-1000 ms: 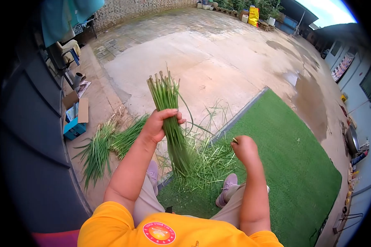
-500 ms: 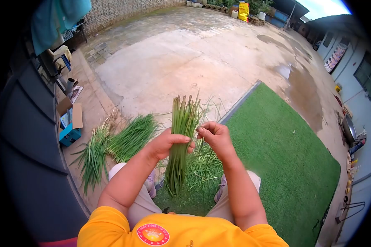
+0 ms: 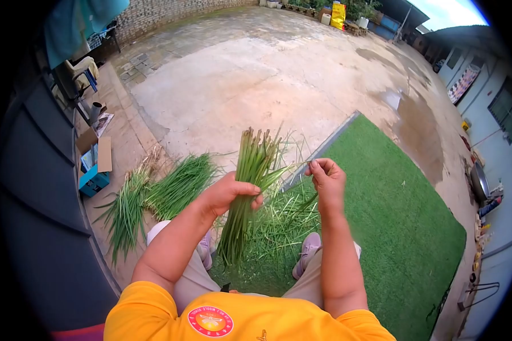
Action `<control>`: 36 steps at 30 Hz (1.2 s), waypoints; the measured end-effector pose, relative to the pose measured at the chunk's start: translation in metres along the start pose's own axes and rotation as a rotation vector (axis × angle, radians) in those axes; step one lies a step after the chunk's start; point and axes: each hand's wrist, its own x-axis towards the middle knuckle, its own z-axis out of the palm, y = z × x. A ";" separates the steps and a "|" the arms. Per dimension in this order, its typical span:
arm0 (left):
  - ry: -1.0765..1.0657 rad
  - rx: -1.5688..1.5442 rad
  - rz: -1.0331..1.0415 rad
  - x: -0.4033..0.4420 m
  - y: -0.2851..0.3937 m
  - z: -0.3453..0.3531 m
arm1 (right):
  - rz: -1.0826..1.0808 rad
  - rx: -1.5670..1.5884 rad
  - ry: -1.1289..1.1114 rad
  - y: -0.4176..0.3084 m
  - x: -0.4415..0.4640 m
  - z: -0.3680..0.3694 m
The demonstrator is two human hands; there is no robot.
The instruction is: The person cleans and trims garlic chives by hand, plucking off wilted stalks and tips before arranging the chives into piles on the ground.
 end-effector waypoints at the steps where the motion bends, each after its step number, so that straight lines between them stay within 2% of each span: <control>1: -0.002 0.022 0.002 -0.001 0.001 -0.001 | -0.033 0.017 0.030 0.000 0.003 -0.004; 6: -0.043 0.051 0.030 -0.002 0.005 -0.006 | -0.074 0.019 0.105 -0.009 0.014 -0.038; 8: -0.019 0.037 0.023 0.000 0.003 -0.009 | -0.016 -0.241 0.016 -0.009 0.017 -0.046; 9: -0.021 0.037 0.025 -0.001 0.004 -0.008 | 0.089 -0.315 -0.043 -0.010 0.016 -0.046; 10: 0.011 0.034 0.019 -0.002 0.005 -0.006 | 0.087 -0.318 -0.039 -0.004 0.015 -0.045; 12: 0.034 0.027 0.008 0.000 0.003 -0.005 | -0.153 -0.496 -0.043 0.013 0.011 -0.036; 13: 0.012 0.031 0.004 0.003 -0.001 -0.008 | -0.112 -0.413 -0.080 0.002 0.001 -0.024; 15: -0.036 0.037 0.004 0.005 -0.004 -0.009 | -0.198 -0.358 -0.180 -0.010 -0.016 -0.001; 19: -0.027 0.011 -0.055 0.011 -0.005 0.005 | -0.315 -0.523 -0.197 0.002 -0.018 0.012; 21: -0.063 0.005 -0.082 0.012 -0.007 0.006 | -0.303 -0.403 -0.165 0.006 -0.012 0.011; 22: -0.090 0.005 -0.076 0.012 -0.007 0.007 | -0.316 -0.421 -0.148 0.001 -0.012 0.005; 24: -0.071 -0.016 -0.083 0.013 -0.007 0.007 | -0.192 -0.521 -0.246 -0.005 -0.011 0.000; 25: -0.058 -0.001 -0.084 0.013 -0.006 0.006 | -0.325 -0.541 -0.244 0.002 -0.010 -0.001; 26: -0.060 -0.006 -0.083 0.012 -0.006 0.007 | -0.324 -0.547 -0.245 0.005 -0.012 -0.002; 28: -0.055 -0.006 -0.080 0.011 -0.005 0.007 | -0.530 -0.653 -0.176 0.004 -0.017 0.002; 29: -0.056 -0.011 -0.082 0.012 -0.006 0.007 | -0.526 -0.657 -0.178 0.006 -0.018 0.004; 31: -0.114 -0.018 -0.058 0.012 -0.007 0.010 | -0.573 -0.636 0.029 0.010 -0.021 0.008; 32: -0.115 -0.024 -0.058 0.012 -0.007 0.012 | -0.571 -0.642 0.027 0.014 -0.020 0.010; 34: -0.102 -0.006 -0.045 0.011 -0.004 0.017 | -0.642 -0.537 0.161 0.019 -0.016 0.012; 35: -0.091 -0.015 -0.047 0.010 -0.003 0.018 | -0.633 -0.537 0.149 0.019 -0.013 0.010; 36: -0.099 -0.013 -0.045 0.009 0.000 0.018 | -0.470 -0.418 0.208 0.014 -0.010 0.006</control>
